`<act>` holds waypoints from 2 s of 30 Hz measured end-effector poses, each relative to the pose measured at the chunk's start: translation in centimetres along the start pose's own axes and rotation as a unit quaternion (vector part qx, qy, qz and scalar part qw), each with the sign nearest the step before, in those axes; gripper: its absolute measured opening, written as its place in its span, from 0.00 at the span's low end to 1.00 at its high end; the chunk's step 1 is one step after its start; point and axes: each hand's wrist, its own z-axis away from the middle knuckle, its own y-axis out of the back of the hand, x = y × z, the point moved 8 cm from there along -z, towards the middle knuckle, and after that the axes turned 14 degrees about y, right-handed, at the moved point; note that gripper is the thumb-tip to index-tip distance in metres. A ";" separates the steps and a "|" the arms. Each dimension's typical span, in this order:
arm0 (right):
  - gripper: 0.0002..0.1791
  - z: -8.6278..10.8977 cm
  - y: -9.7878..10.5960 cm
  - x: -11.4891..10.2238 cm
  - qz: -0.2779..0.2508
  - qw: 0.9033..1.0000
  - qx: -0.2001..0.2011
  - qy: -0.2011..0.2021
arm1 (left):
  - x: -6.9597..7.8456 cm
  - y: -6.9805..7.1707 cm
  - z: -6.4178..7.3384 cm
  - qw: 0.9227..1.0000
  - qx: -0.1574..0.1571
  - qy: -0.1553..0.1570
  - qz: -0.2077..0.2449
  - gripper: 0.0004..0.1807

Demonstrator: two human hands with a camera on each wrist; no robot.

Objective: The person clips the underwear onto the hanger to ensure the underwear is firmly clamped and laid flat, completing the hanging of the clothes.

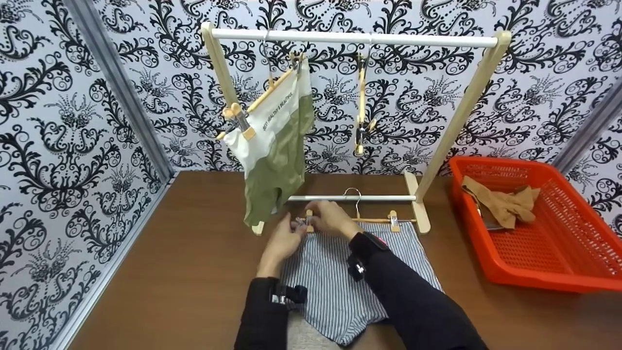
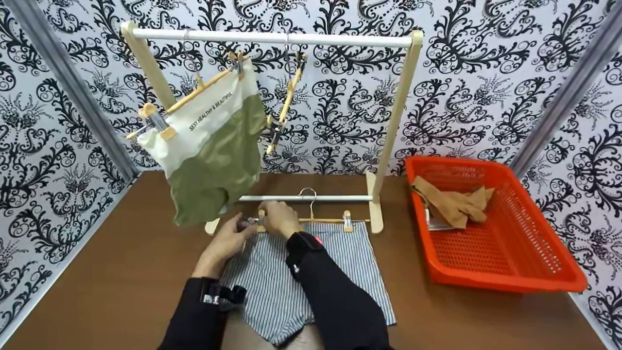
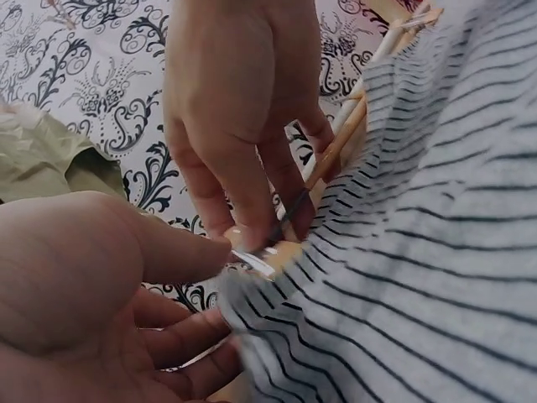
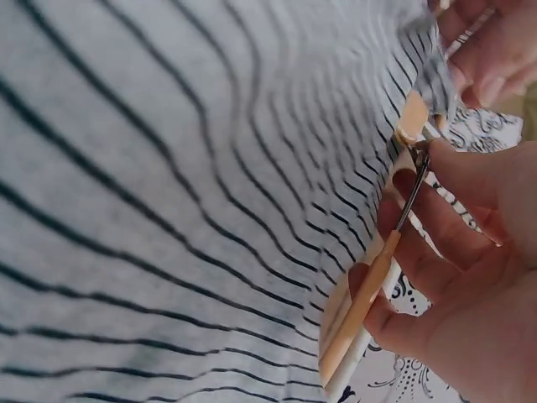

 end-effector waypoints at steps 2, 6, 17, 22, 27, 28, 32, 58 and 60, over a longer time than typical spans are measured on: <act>0.14 0.0 0.3 -0.2 -0.040 0.999 0.001 0.010 | 0.2 0.0 0.0 1.000 -0.003 0.000 0.015 0.32; 0.14 -0.1 0.6 -0.1 -0.108 0.994 -0.012 0.019 | 0.5 0.0 0.1 0.999 0.001 -0.006 0.048 0.19; 0.20 0.3 1.3 0.0 -0.201 0.979 -0.012 -0.017 | 0.5 0.3 -0.4 0.991 0.032 -0.028 0.126 0.20; 0.19 0.4 1.5 0.6 -0.229 0.972 -0.005 -0.044 | 1.0 0.4 -0.2 0.990 0.025 -0.039 0.131 0.21; 0.17 0.2 1.2 1.0 -0.236 0.971 -0.002 -0.043 | 1.1 0.4 -0.2 0.990 0.017 -0.039 0.136 0.19; 0.16 0.2 1.1 1.1 -0.238 0.970 -0.001 -0.043 | 1.1 0.5 -0.2 0.990 0.017 -0.038 0.136 0.19; 0.15 0.1 1.4 1.3 -0.223 0.974 0.014 -0.033 | 0.9 0.8 -0.1 0.990 0.022 -0.027 0.135 0.18; 0.10 0.0 3.6 0.6 -0.184 0.971 0.135 0.072 | 1.3 2.0 0.5 0.993 0.034 -0.038 0.104 0.08; 0.10 0.0 3.7 0.5 -0.186 0.970 0.136 0.081 | 1.3 2.2 0.6 0.993 0.038 -0.045 0.104 0.08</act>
